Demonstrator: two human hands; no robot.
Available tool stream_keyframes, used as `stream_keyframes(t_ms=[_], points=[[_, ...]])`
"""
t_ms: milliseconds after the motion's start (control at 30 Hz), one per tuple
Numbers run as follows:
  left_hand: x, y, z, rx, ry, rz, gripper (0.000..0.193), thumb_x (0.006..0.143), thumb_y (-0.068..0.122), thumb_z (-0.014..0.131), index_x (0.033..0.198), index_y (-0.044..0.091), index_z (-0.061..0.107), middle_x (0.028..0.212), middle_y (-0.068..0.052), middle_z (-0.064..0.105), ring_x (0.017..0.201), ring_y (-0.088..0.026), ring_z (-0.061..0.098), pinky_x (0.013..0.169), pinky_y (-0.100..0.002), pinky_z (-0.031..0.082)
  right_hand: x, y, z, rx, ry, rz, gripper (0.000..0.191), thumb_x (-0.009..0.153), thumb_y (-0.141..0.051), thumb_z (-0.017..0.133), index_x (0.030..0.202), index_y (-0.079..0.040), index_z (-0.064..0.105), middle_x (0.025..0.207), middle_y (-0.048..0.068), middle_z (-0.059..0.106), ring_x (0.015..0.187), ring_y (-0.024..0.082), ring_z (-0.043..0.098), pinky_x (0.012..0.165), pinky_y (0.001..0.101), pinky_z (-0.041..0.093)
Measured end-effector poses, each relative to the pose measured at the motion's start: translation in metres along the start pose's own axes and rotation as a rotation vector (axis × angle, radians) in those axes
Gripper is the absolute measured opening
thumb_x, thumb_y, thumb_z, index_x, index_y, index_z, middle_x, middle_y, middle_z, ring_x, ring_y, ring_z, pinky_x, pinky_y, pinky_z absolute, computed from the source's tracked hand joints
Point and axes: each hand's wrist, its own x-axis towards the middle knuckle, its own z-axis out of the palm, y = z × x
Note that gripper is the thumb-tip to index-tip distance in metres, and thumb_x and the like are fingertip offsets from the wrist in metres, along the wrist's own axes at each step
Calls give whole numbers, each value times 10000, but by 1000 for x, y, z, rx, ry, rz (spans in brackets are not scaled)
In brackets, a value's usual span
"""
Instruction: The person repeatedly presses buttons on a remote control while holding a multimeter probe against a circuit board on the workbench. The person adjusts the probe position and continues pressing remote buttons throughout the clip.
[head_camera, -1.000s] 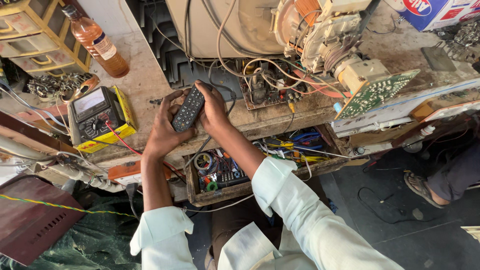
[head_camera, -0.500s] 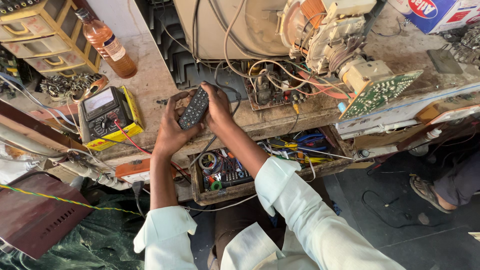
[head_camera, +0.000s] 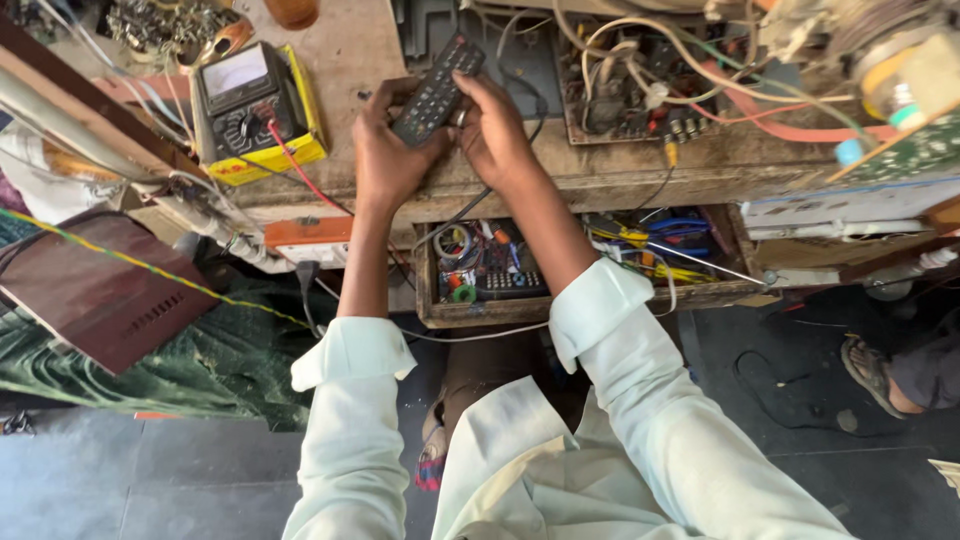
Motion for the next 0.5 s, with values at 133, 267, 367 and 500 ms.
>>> stream_keyframes(t_ms=[133,267,367,500], points=[[0,-2,-1,-1,-17,8,558,682,49,865,1201,-15,671,1103,-120,717,989,-230,669,906,-347,547,-7,-7,0,-19,-75,51,240,979,-140,609,1214,-91,592,1117,47,688,996,193,680,809,375,574],[-1,-4,0,-48,29,16,495,721,36,838,1195,-16,707,1104,-113,701,996,-216,689,913,-339,562,-12,-10,3,-26,-83,80,256,968,-83,605,1223,-83,586,1132,57,681,1017,203,682,872,395,582],[-4,-4,0,1,75,26,501,727,38,830,1211,-25,720,1090,-103,693,1012,-211,707,922,-343,569,-14,-11,6,-21,-91,84,268,958,-44,614,1222,-62,573,1140,73,677,1043,213,687,905,403,595],[-5,-1,0,47,68,-46,538,740,64,832,1255,-32,712,1057,-91,665,975,-204,705,897,-332,577,-16,-13,12,-100,-63,72,307,939,-19,626,1234,-38,545,1140,98,668,1044,224,698,916,414,620]])
